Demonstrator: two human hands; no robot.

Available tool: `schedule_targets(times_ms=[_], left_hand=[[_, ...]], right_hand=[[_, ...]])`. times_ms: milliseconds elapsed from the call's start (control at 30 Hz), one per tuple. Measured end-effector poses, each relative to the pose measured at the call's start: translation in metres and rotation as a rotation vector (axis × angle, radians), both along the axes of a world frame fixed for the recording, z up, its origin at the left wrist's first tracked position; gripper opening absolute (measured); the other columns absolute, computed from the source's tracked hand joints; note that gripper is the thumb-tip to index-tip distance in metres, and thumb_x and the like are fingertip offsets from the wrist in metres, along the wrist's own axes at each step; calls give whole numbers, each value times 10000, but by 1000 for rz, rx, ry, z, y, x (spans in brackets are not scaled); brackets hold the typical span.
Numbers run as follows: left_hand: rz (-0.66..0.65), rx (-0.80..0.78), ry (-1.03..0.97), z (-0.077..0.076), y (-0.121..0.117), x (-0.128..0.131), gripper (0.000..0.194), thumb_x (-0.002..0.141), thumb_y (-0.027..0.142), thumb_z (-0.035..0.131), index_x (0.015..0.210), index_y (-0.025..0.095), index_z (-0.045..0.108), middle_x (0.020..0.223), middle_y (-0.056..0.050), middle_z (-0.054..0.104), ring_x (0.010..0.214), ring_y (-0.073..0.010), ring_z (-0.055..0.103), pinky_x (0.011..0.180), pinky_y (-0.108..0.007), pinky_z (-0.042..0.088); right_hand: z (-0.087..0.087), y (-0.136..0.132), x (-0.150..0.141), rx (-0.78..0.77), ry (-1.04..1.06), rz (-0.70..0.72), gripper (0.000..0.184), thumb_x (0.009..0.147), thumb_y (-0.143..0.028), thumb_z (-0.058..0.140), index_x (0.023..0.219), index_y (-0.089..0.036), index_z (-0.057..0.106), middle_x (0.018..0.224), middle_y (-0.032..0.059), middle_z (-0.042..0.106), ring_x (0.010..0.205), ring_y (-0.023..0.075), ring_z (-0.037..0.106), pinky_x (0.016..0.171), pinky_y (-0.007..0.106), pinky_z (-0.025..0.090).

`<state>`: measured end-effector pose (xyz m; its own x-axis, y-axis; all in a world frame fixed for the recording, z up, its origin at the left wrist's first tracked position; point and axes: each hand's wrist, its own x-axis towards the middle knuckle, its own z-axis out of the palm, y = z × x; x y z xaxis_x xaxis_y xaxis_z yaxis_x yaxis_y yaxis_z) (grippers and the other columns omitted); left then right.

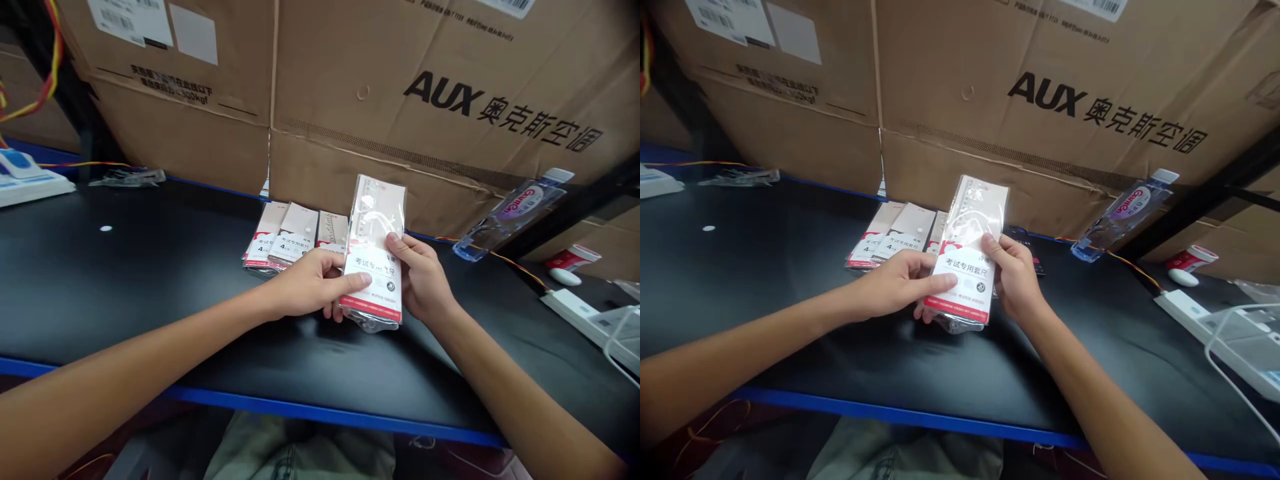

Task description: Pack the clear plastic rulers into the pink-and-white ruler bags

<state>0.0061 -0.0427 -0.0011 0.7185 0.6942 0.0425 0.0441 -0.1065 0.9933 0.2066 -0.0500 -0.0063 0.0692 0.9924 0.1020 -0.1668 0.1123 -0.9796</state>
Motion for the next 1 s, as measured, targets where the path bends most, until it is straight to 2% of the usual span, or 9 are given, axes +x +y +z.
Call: schedule_targets(times_ms=[100,233,467,533,633,733,833,933,1000], left_hand=[[143,11,-45,0,6,-2,341,933,379,568,678,153,579,539,-13,612,483,-110,589,457,-207,443],[344,25,-13,-2,17,-8,217,854,297,640,693,157,603,595,-12,634,519,-103,589,477,-203,432],[527,270,105,-7,37,-22,125,801,310,624,768,191,645,710,-9,658,627,-141,580,551,-247,437],[574,344,188,-9,46,-28,123,782,315,631,786,194,656,795,-28,684,722,-174,609,628,-276,462],[628,528,392,-14,59,-37,146,738,297,649,848,200,659,1001,-66,684,959,-247,615,860,-343,477],[699,660,662,-20,68,-42,352,713,340,657,1039,213,617,1221,-118,588,1167,-347,519,980,-466,425],[738,641,797,-22,72,-45,504,711,430,664,1158,224,552,1287,-152,529,1228,-400,461,979,-552,397],[732,580,780,-22,75,-47,530,703,466,680,1159,241,530,1262,-135,543,1189,-383,513,982,-539,389],[735,553,765,-22,76,-48,531,695,475,689,1149,256,523,1265,-117,539,1165,-366,546,986,-521,389]], right_hand=[[0,3,3,-36,33,-74,256,740,-395,806,884,-203,716,870,74,772,845,298,743,689,398,625],[-5,7,3,-89,5,-114,280,753,-424,799,888,-191,719,868,80,773,781,282,742,651,387,624],[-6,7,4,-53,-62,-115,314,789,-460,770,955,-204,698,907,52,748,730,198,699,600,306,570],[-6,8,6,-28,-72,-105,267,781,-395,787,956,-216,696,955,31,739,749,161,679,597,257,546],[-8,9,8,13,-80,-107,217,779,-310,780,962,-235,691,1030,15,725,871,159,681,658,233,547],[-7,9,9,50,-62,-122,223,787,-310,755,988,-250,680,1085,21,718,977,200,685,726,282,576],[-3,10,11,61,-44,-159,298,779,-351,759,1038,-247,652,1104,42,722,979,240,704,747,351,606],[-5,13,13,42,-31,-192,442,756,-378,790,1136,-240,611,1110,68,729,1008,270,714,834,412,613],[-10,16,14,29,-32,-157,572,751,-371,806,1254,-240,569,1214,92,703,1110,270,688,962,420,573]])
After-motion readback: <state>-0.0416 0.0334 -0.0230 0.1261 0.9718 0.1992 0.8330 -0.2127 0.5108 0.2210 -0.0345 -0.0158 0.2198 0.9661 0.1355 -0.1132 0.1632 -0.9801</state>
